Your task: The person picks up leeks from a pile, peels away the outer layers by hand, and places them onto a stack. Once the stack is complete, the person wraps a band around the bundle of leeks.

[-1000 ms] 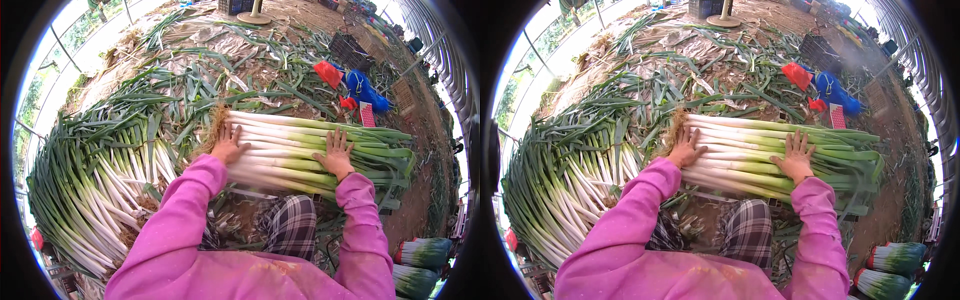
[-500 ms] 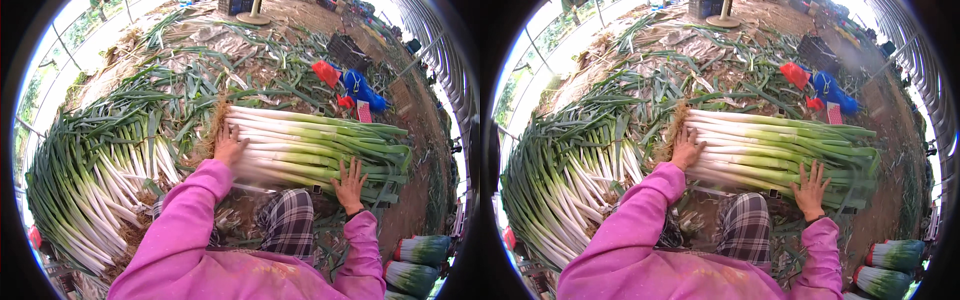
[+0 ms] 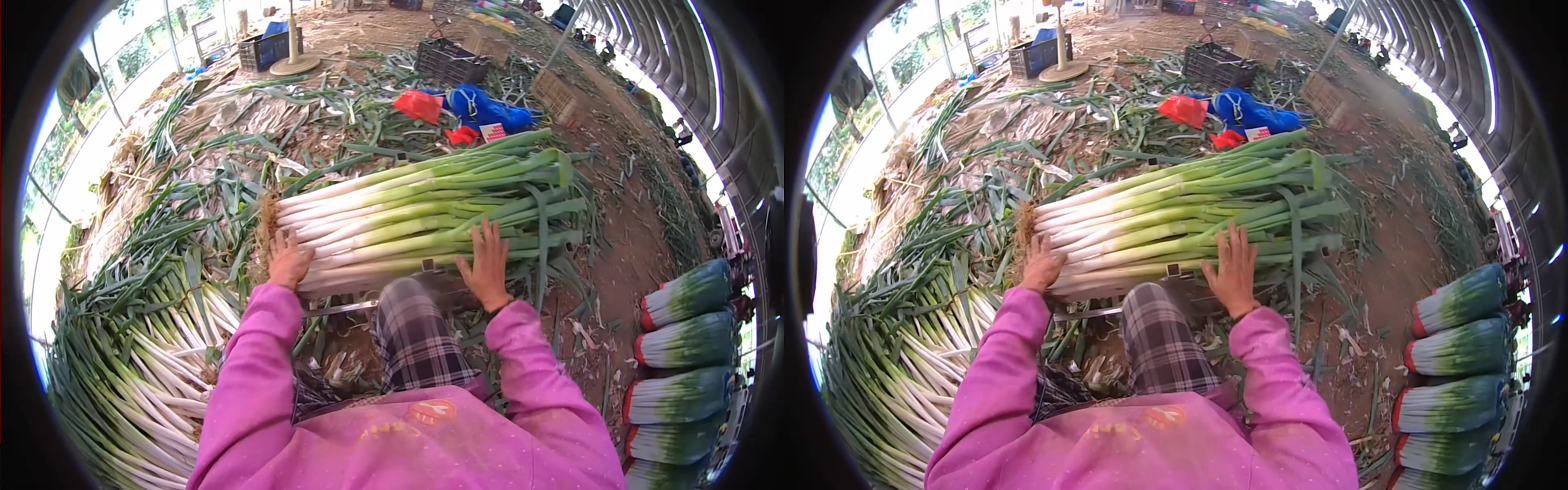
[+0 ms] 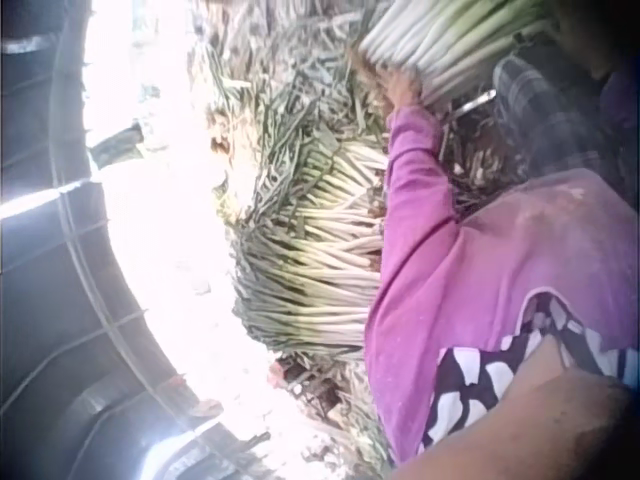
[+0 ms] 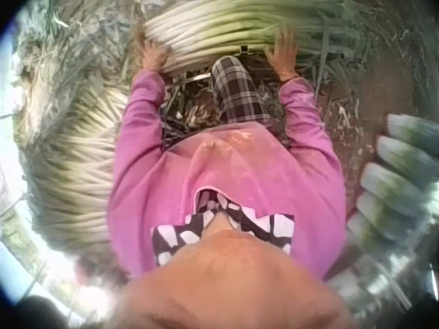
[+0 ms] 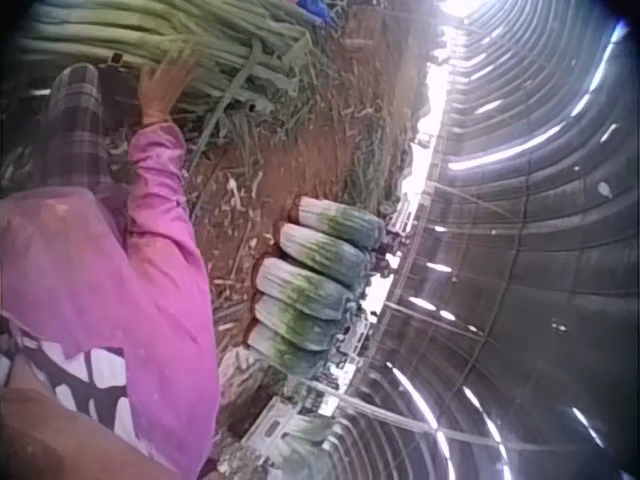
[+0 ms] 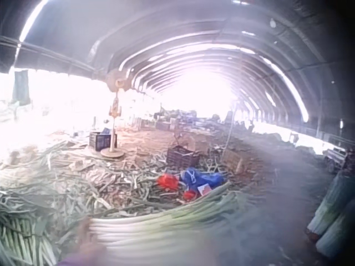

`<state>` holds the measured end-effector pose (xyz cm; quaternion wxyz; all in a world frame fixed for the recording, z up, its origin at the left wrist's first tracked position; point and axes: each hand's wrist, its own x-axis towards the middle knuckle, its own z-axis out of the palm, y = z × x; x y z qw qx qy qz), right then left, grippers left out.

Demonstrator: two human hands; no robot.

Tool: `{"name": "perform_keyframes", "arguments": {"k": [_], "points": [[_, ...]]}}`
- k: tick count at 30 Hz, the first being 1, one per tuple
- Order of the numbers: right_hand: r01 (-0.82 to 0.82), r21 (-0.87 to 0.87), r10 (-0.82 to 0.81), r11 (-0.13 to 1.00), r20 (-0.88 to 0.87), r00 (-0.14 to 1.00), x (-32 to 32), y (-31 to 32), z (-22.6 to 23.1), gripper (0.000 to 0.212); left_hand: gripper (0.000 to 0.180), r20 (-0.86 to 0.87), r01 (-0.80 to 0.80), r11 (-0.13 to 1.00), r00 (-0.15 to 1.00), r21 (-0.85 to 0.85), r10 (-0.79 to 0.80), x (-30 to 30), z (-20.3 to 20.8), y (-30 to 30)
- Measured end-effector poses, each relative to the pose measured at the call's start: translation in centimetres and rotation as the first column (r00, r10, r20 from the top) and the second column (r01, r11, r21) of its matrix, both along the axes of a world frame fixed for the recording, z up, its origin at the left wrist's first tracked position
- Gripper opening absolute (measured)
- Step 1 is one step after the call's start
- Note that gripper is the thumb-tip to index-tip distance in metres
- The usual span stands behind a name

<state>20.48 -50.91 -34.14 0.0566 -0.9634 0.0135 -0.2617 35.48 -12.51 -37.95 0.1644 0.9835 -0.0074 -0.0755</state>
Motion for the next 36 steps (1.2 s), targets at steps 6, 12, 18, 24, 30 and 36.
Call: {"name": "perform_keyframes", "arguments": {"k": [6,12,18,24,30,36], "points": [[0.531,0.717,-0.345,0.452,-0.409,0.845,-6.9,-7.0,0.1,0.041,0.071,0.117,0.169,0.976,0.981,-0.136,-0.154,-0.7,6.3,6.6],[0.269,0.490,-0.380,0.829,0.140,0.914,-6.5,-14.9,0.0,0.046,0.062,0.298,0.105,0.978,0.953,-0.182,-0.047,-1.1,9.1,13.8],[0.586,0.222,-0.599,0.779,-0.014,0.801,-2.6,-21.4,12.5,0.051,0.058,0.269,0.082,0.969,0.963,-0.234,-0.017,-2.0,7.3,13.5],[0.486,0.494,-0.322,0.721,-0.381,0.867,-2.2,-19.4,14.3,0.056,0.043,0.237,-0.171,0.959,0.945,-0.226,0.224,-10.4,4.0,20.6],[0.029,0.558,0.139,0.830,-0.255,0.957,-4.8,-19.2,-1.8,0.029,0.023,-0.014,0.056,0.994,0.998,0.094,-0.055,-25.1,-8.2,25.0],[-0.013,-0.257,-0.063,0.966,-0.283,0.957,2.8,-27.6,-3.2,0.048,0.027,0.416,-0.746,0.634,0.521,-0.202,0.746,-32.7,-4.1,26.1]]}}
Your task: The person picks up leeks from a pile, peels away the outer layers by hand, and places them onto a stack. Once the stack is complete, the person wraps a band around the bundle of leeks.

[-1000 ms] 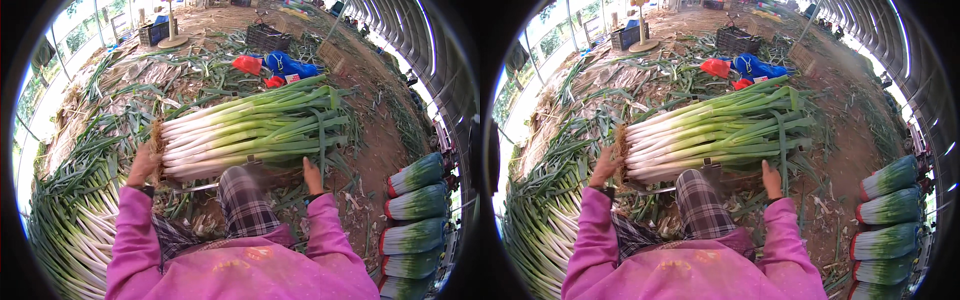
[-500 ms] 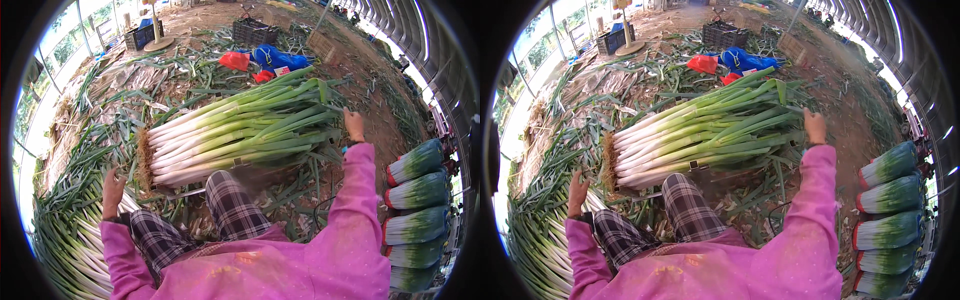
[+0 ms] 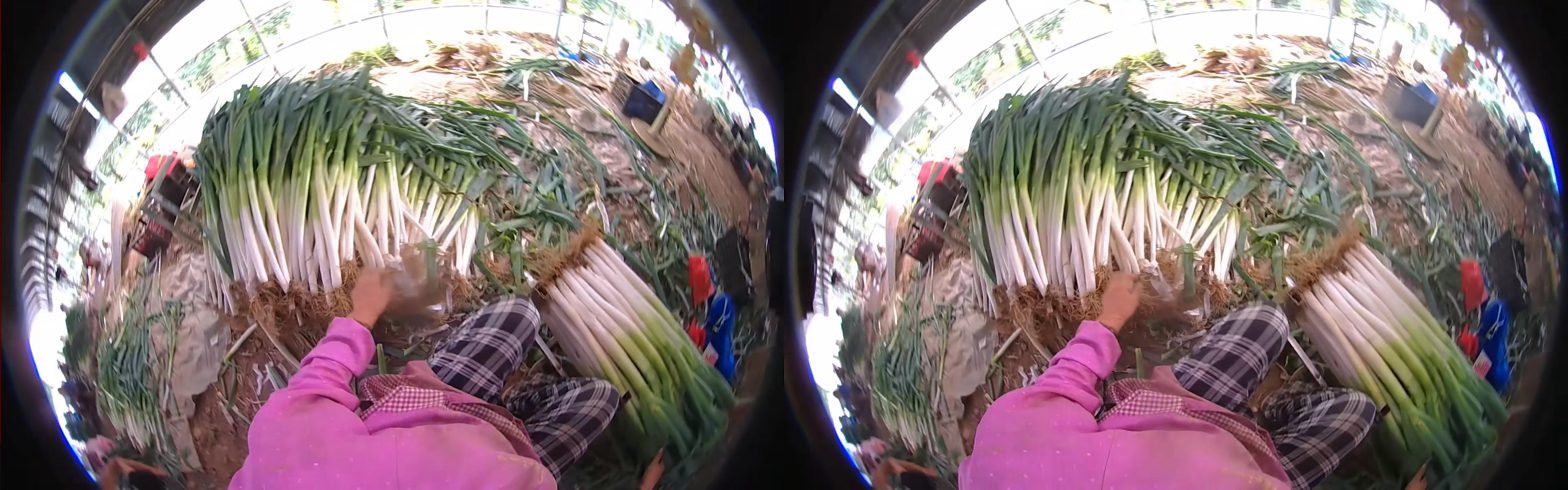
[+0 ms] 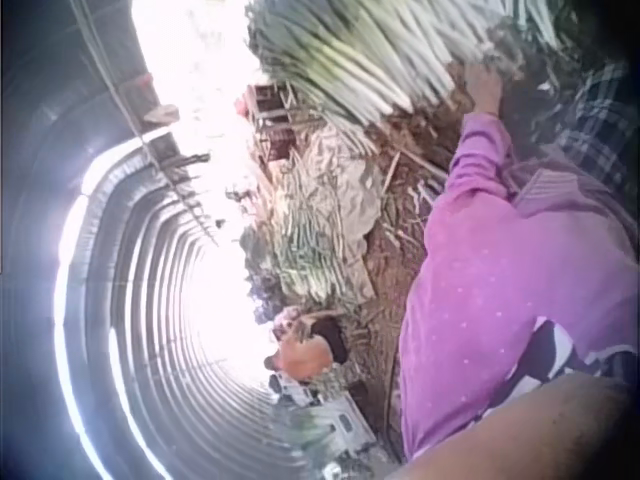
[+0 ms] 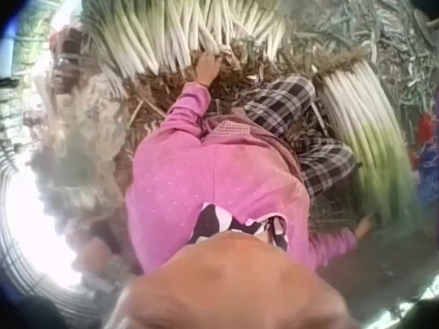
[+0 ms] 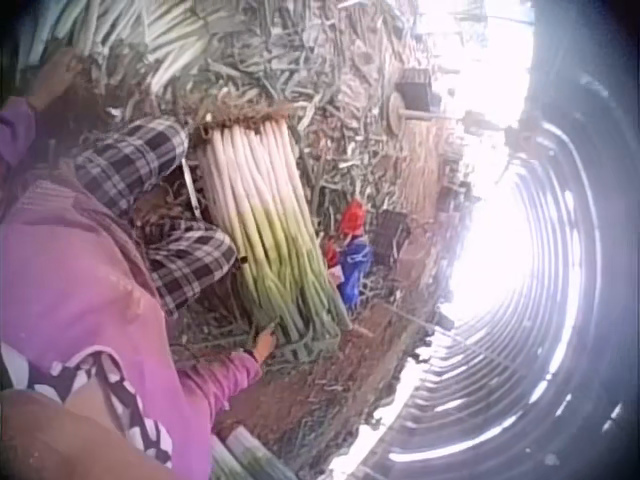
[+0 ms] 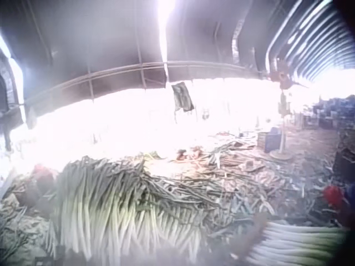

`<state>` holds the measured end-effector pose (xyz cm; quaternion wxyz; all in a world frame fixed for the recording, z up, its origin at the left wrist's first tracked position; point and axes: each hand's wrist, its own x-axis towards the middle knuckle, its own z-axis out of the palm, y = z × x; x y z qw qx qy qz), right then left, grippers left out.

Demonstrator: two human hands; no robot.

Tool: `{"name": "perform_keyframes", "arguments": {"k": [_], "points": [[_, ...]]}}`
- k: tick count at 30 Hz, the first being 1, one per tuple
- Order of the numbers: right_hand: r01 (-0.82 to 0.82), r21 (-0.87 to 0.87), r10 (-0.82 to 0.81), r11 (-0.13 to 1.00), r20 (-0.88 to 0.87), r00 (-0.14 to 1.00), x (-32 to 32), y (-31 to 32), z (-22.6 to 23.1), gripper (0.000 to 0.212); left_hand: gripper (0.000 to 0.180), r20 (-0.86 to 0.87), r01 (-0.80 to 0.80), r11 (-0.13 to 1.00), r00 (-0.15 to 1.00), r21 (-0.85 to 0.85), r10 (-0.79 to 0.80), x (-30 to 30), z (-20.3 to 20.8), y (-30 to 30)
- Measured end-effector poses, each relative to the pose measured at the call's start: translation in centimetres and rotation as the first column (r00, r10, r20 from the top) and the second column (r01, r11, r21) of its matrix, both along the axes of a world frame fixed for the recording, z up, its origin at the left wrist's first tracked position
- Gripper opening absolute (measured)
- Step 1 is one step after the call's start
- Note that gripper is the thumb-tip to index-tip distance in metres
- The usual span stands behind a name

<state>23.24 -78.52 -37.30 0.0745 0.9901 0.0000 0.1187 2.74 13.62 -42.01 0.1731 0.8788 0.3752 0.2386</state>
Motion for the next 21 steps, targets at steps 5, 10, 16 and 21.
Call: {"name": "perform_keyframes", "arguments": {"k": [5,10,16,21], "points": [[0.320,0.093,-0.280,0.943,-0.298,0.912,-2.5,20.0,10.7,0.061,0.030,-0.010,-0.468,0.857,0.876,0.216,0.482,-7.8,2.8,10.9],[0.427,0.123,-0.418,0.896,-0.088,0.904,-10.6,27.8,19.5,0.060,0.032,-0.198,-0.493,0.870,0.855,-0.022,0.480,-1.9,3.5,14.8],[0.327,0.184,-0.325,0.927,-0.038,0.945,-13.3,26.9,19.2,0.056,0.028,-0.333,-0.369,0.916,0.893,-0.160,0.302,-0.7,7.3,14.7],[0.321,0.276,-0.313,0.906,-0.076,0.947,-12.7,26.2,18.8,0.049,0.052,0.350,0.174,0.515,0.898,-0.839,0.267,0.4,6.8,13.8]]}}
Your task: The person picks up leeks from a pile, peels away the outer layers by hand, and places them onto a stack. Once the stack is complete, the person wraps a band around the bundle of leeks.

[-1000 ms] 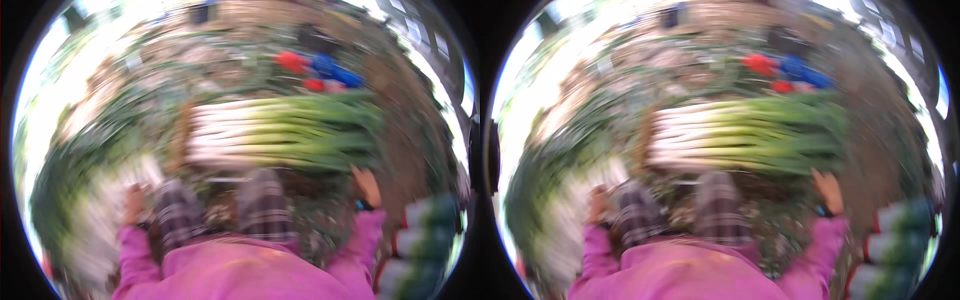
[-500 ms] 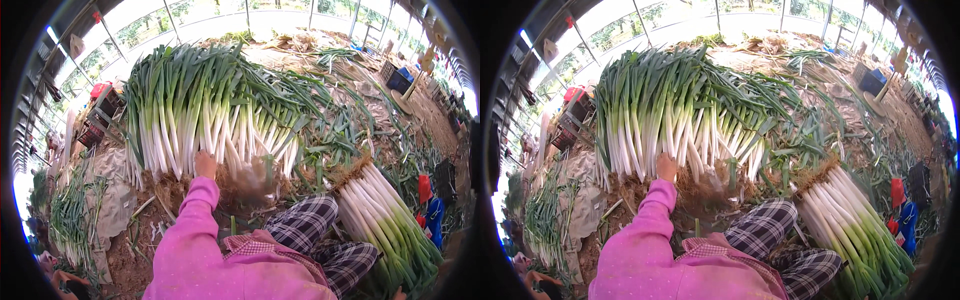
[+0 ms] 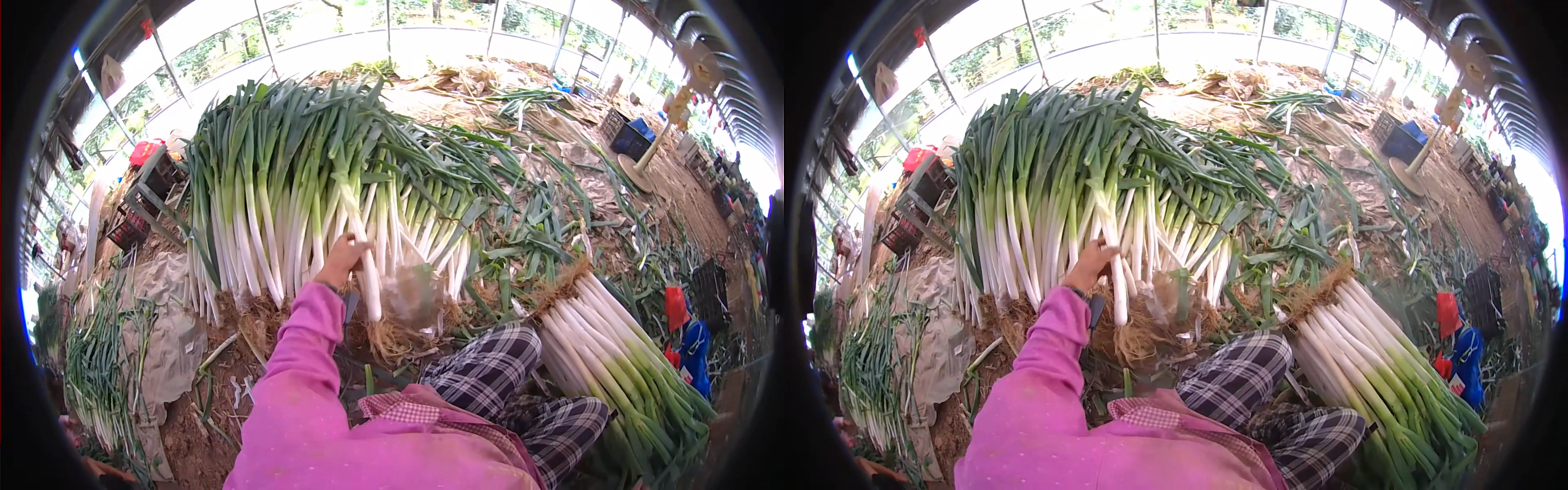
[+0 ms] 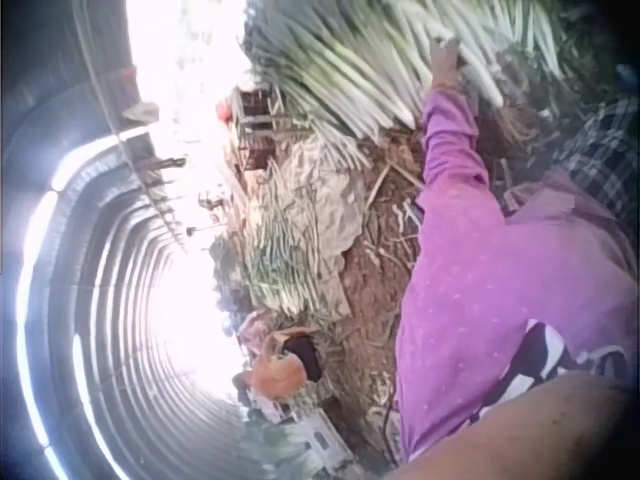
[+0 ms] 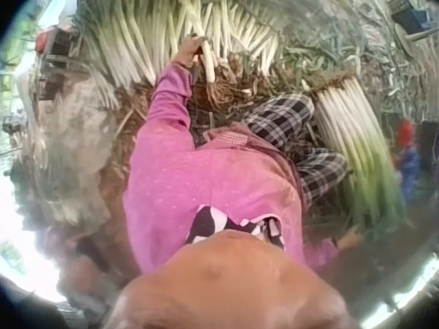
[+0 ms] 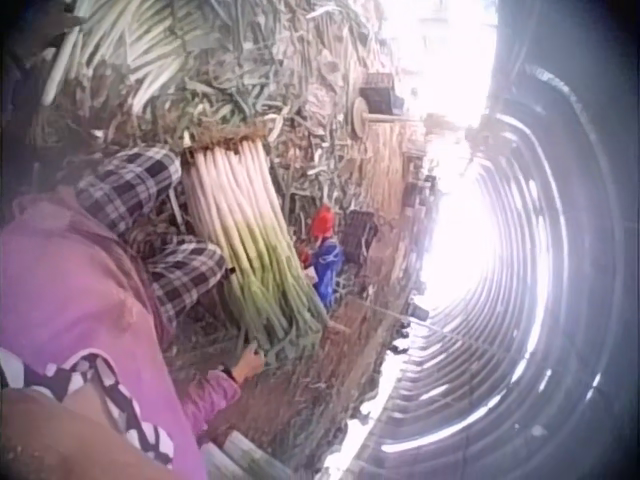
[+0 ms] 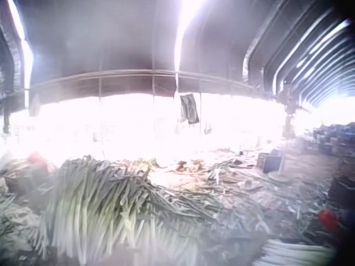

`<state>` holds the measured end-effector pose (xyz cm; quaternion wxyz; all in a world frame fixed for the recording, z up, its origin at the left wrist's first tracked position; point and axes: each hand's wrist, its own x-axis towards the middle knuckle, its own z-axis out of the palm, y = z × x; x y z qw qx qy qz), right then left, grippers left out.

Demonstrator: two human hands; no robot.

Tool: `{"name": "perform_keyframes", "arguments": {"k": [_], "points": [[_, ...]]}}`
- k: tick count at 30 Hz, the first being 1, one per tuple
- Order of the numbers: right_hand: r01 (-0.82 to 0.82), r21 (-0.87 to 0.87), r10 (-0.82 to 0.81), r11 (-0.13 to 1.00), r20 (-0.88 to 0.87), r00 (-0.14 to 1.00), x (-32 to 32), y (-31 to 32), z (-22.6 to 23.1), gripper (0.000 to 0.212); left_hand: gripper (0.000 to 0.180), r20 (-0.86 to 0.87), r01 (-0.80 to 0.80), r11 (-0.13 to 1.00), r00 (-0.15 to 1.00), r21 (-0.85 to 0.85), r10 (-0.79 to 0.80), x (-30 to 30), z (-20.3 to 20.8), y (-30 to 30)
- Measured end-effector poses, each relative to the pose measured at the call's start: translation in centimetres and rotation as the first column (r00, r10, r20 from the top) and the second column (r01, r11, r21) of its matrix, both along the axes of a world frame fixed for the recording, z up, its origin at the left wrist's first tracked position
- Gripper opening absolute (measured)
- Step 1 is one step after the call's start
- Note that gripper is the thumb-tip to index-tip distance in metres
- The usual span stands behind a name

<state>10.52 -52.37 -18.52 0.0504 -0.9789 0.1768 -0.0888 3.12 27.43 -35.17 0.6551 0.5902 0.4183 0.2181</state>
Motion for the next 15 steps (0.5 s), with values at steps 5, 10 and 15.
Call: {"name": "perform_keyframes", "arguments": {"k": [5,10,15], "points": [[-0.258,0.155,0.216,0.954,0.248,0.945,7.4,-6.1,-7.8,0.029,0.030,0.325,0.230,0.966,0.928,-0.119,-0.181,9.4,6.8,-7.8],[-0.320,0.203,0.264,0.925,0.261,0.928,11.0,1.0,-9.6,0.026,0.032,0.361,0.590,0.801,0.728,0.102,-0.583,13.6,18.3,-21.4],[-0.341,-0.013,0.329,0.940,0.301,0.895,11.8,0.2,-12.3,0.034,0.047,0.021,0.760,0.289,0.341,0.582,-0.940,23.0,20.4,-33.7]]}}
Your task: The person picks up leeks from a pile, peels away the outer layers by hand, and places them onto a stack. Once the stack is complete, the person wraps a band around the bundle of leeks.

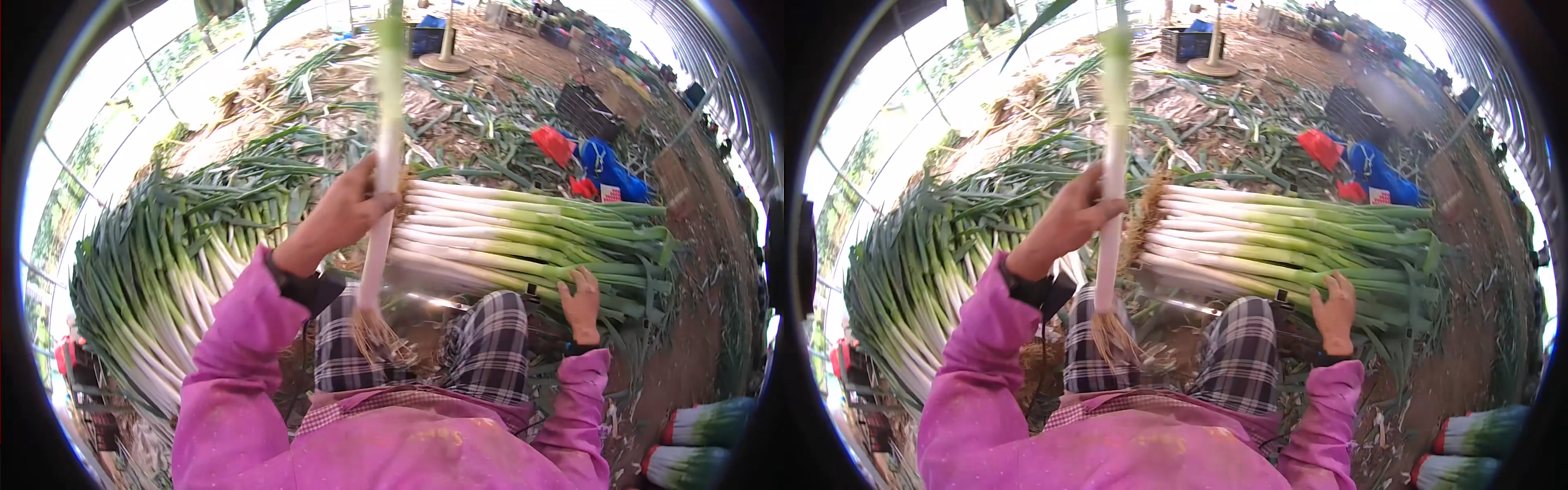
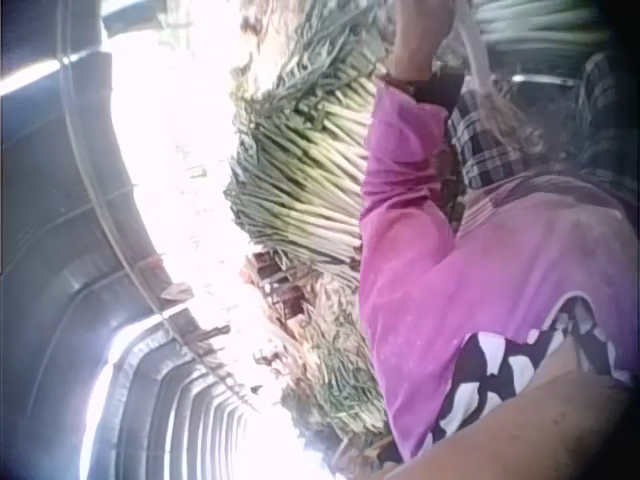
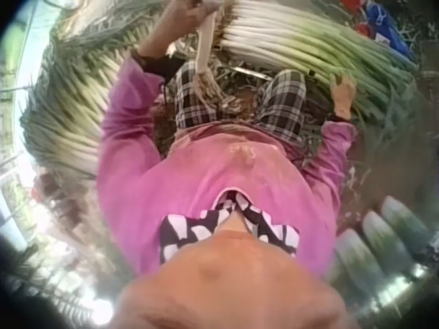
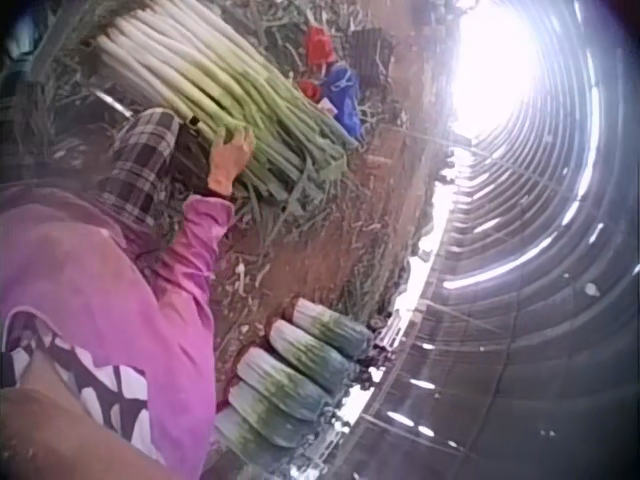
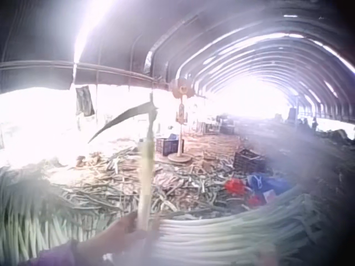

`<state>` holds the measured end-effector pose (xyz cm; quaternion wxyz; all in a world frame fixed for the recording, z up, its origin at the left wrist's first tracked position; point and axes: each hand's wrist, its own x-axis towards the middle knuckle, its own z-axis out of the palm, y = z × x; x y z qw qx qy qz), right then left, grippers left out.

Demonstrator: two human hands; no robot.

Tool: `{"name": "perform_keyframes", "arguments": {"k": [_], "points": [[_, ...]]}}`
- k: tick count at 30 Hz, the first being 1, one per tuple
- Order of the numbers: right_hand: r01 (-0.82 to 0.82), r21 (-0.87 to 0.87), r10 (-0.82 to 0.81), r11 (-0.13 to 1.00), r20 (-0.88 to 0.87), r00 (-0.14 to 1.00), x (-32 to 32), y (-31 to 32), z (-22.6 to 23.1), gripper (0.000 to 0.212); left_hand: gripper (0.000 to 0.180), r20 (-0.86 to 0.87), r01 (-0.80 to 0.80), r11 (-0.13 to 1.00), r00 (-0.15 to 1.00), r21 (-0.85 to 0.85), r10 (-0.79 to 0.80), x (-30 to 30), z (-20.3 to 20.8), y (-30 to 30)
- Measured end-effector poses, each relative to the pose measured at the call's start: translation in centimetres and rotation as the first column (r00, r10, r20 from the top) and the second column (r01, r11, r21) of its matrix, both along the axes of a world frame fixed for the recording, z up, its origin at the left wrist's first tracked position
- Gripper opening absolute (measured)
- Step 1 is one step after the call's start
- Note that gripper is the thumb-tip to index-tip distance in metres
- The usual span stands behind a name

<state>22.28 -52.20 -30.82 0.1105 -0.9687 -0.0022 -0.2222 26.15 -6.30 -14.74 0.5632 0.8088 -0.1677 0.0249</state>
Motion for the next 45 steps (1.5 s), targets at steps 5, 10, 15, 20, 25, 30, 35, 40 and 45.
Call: {"name": "perform_keyframes", "arguments": {"k": [5,10,15,20,25,30,35,40,45], "points": [[-0.039,-0.001,0.039,0.999,0.012,0.999,0.2,-1.0,0.3,0.031,0.040,0.375,-0.176,0.783,0.924,0.597,-0.079,8.3,-5.0,-10.5],[-0.133,0.035,0.132,0.991,0.022,0.991,1.7,0.3,1.2,0.027,0.032,0.325,-0.152,0.721,0.939,0.676,-0.107,14.6,-20.3,-15.8],[-0.097,-0.050,0.104,0.994,0.167,0.981,3.6,-0.8,3.4,0.028,0.032,0.370,-0.125,0.912,0.928,0.390,-0.031,13.5,-23.2,-18.0],[-0.168,-0.273,0.151,0.947,-0.081,0.985,10.7,2.1,3.3,0.046,0.028,0.328,-0.134,0.914,0.945,0.382,0.002,14.6,-25.8,-11.8],[-0.232,-0.236,0.143,0.943,-0.341,0.929,11.6,2.9,0.3,0.056,0.058,0.164,-0.204,0.641,0.979,0.740,0.122,13.9,-26.6,-7.4],[-0.244,-0.274,0.126,0.930,-0.385,0.914,11.9,5.1,1.0,0.054,0.071,-0.083,-0.028,0.641,0.986,0.767,0.142,13.9,-24.9,-6.4],[-0.194,-0.260,0.093,0.946,-0.355,0.930,13.0,5.1,-0.9,0.054,0.063,-0.020,-0.041,0.776,0.997,0.630,0.070,14.8,-26.7,-6.1],[-0.242,-0.375,0.063,0.895,-0.431,0.900,14.5,5.4,-3.2,0.055,0.069,-0.050,-0.003,0.869,0.998,0.495,0.032,12.9,-21.0,0.3],[-0.168,-0.397,-0.024,0.902,-0.436,0.900,13.5,3.5,-1.2,0.055,0.041,0.284,-0.696,0.652,0.718,0.301,0.635,1.1,-18.3,14.7]]}}
